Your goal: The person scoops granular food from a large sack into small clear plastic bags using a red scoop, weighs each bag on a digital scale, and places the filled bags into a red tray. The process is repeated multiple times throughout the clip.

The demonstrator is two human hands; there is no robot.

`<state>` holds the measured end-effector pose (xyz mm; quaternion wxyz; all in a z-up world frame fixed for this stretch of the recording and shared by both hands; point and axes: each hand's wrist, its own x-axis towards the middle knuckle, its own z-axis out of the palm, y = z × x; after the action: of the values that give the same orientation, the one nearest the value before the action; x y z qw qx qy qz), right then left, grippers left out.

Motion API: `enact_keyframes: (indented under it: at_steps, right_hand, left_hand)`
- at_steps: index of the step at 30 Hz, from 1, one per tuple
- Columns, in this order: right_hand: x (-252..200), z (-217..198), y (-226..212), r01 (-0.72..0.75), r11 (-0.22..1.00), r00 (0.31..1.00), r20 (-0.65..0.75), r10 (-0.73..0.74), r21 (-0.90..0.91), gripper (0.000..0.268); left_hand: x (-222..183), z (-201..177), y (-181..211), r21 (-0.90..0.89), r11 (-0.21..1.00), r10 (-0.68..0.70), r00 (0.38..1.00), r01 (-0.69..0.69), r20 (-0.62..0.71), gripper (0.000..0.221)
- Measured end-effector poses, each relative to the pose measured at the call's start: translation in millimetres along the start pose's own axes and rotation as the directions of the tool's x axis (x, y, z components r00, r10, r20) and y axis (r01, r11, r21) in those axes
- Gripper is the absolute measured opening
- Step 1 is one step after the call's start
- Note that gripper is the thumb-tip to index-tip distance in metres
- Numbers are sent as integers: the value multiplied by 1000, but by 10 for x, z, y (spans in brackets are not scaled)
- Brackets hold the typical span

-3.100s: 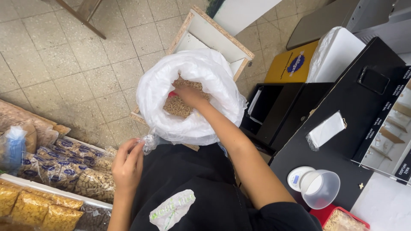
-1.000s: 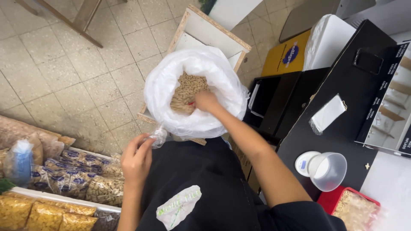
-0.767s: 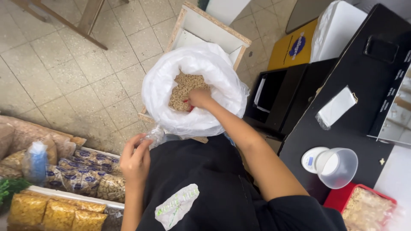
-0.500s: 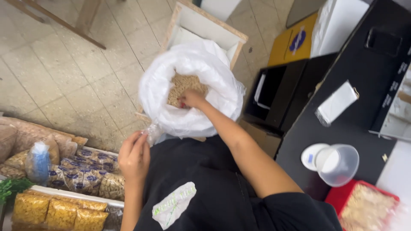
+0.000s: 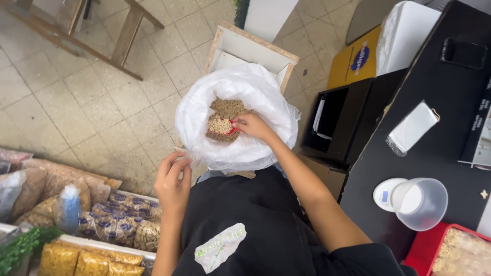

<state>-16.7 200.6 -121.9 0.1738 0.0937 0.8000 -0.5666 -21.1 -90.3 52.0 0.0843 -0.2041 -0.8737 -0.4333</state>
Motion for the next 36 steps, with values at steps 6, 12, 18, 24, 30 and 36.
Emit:
enact_keyframes:
  at_steps: [6,12,18,24,30,36]
  right_hand:
    - [-495,-6,0,-32,999,983,-183,26,-34,39]
    - [-767,27,-295,-53,992,979,-202,29,-116,54]
    - [-982,-59,-241,-199,940,934,-343,96,-279,47]
    - [-932,42,-139,-184,973,911,-395,117,-138,39]
    - [-944,105,-60,-69,998,896,-440,57,-13,39]
    - [-999,138,-57,-53,998,882,-466,67,43,40]
  left_hand:
    - [164,336,-119,81,995,48,989,-60,138,17]
    - [280,665,-340,280,960,-174,839,27,516,20]
    - [292,1011,-612,293,956,-146,861,-4,488,12]
    - [359,764,-326,311,950,-135,880,-15,455,15]
    - [299,767,-441,303,953,-125,900,-8,417,14]
    - [244,728,-361,278,960,-118,885,-13,451,22]
